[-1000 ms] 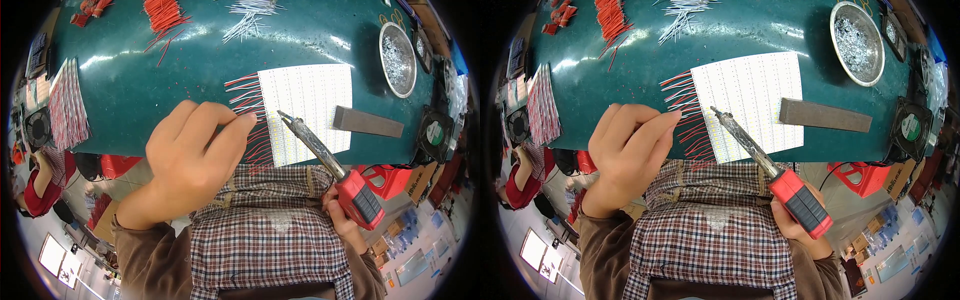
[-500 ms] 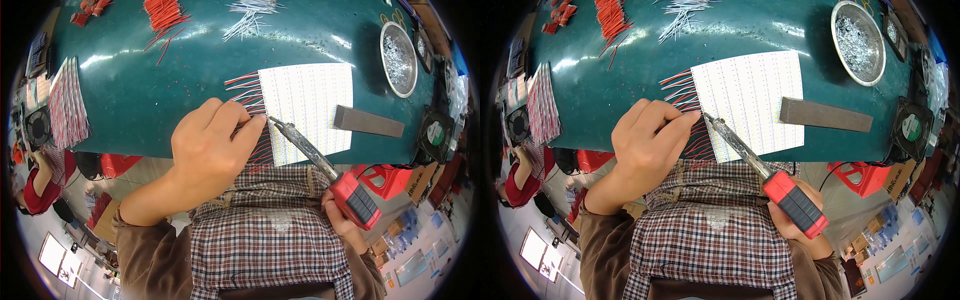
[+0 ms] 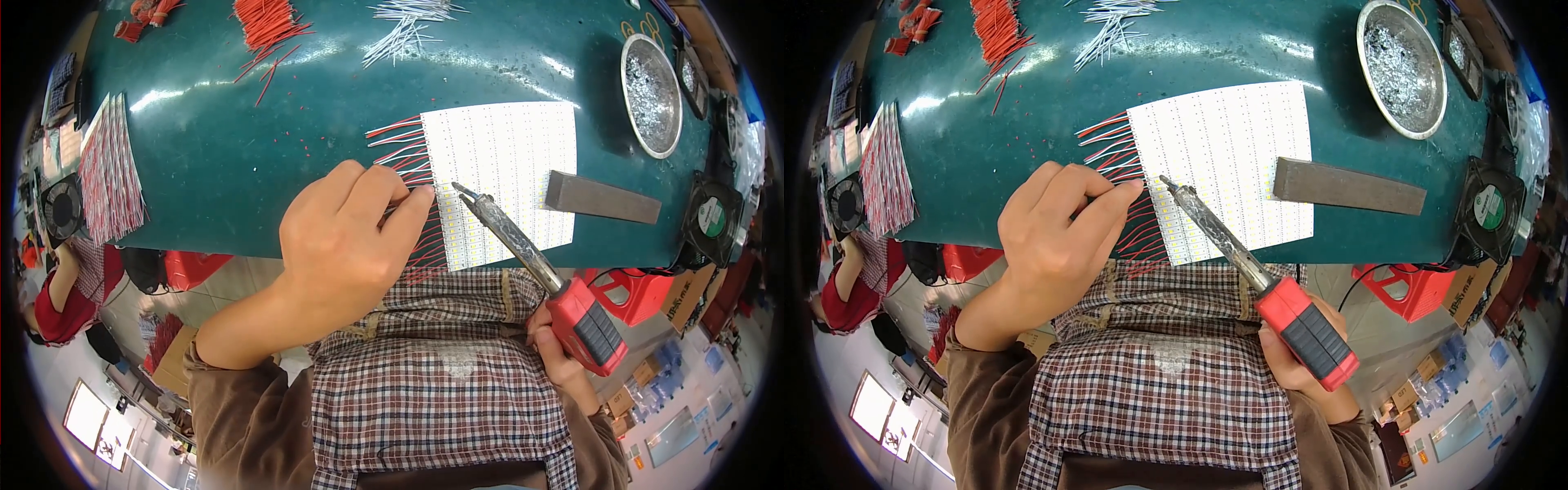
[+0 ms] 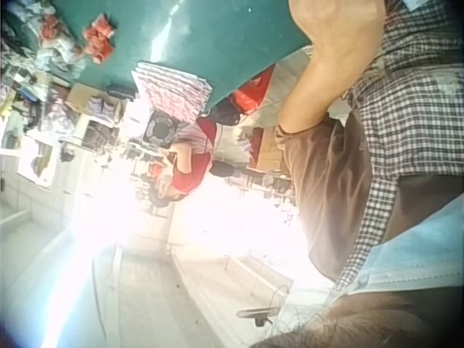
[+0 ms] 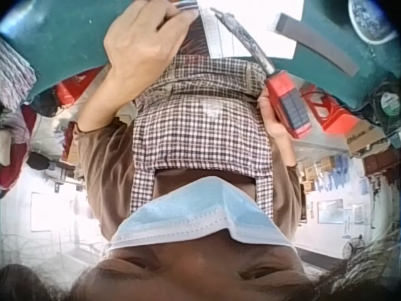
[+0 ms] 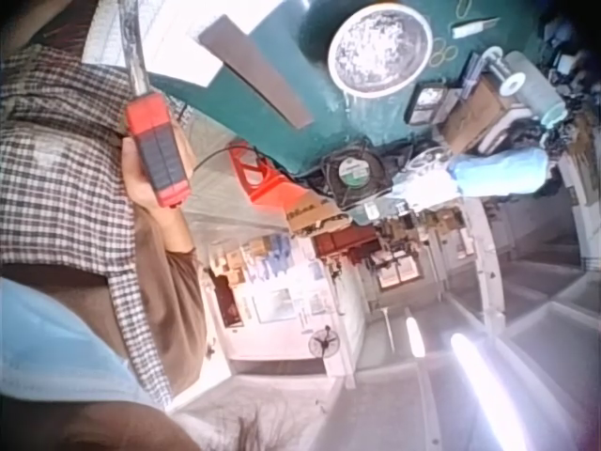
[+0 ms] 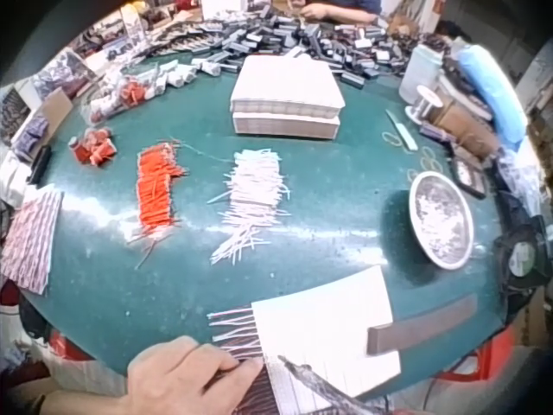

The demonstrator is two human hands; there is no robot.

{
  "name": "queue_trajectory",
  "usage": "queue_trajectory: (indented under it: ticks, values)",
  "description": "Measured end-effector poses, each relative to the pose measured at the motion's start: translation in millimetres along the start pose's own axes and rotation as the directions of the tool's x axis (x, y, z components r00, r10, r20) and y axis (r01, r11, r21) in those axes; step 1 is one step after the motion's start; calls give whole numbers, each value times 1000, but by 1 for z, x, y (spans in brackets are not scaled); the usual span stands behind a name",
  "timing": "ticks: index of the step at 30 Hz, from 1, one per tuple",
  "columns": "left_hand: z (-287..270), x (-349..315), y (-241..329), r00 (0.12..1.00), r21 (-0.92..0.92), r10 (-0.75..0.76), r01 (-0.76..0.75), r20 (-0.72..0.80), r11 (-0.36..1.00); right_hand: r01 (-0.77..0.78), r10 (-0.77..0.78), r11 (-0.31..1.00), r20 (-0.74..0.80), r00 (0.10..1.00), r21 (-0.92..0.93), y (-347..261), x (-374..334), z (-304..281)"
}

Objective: The person positions an LED board on the workbench, secures it with a metal bar, and solders red and white wires onto the board contacts using a soldering iron.

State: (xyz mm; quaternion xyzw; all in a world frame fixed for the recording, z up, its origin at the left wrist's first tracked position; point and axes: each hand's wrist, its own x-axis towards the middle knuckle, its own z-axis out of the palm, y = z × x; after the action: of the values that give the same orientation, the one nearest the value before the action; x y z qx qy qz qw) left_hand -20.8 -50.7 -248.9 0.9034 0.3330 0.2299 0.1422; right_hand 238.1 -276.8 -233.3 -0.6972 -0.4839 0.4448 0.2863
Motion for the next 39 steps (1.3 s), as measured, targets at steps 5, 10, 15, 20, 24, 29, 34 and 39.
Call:
queue_trajectory:
  ticks: [5, 10, 15, 20, 24, 29, 34, 39]
  values:
    - [-6, 0, 2, 1000, -25, -28, 28, 6, 999, 6, -6, 1000, -23, 1000, -8, -1, -2, -1]
    - [-10, 2, 8, 997, -62, -68, 71, 45, 996, -18, 19, 999, -24, 1000, 28, -1, -5, -2]
    - [-3, 0, 3, 994, -92, -84, 90, 63, 992, -38, 39, 999, -48, 998, 26, -1, -7, 2]
    - [0, 1, 1, 993, -113, -94, 101, 66, 988, -43, 43, 999, -6, 999, 24, -2, -5, 1]
    - [3, 1, 1, 992, -99, -105, 111, 68, 989, -42, 42, 999, 22, 999, 23, -2, -2, 0]
    - [0, 2, 2, 992, -93, -102, 108, 75, 990, -4, 4, 999, 18, 1000, 38, -3, 2, 1]
    - [1, 5, 0, 994, -105, -91, 98, 67, 990, 27, -27, 1000, 10, 1000, 12, 0, 1, 1]
    - [1, 7, 0, 995, -116, -83, 89, 59, 989, 0, -1, 1000, 12, 1000, 17, -4, 4, 1]
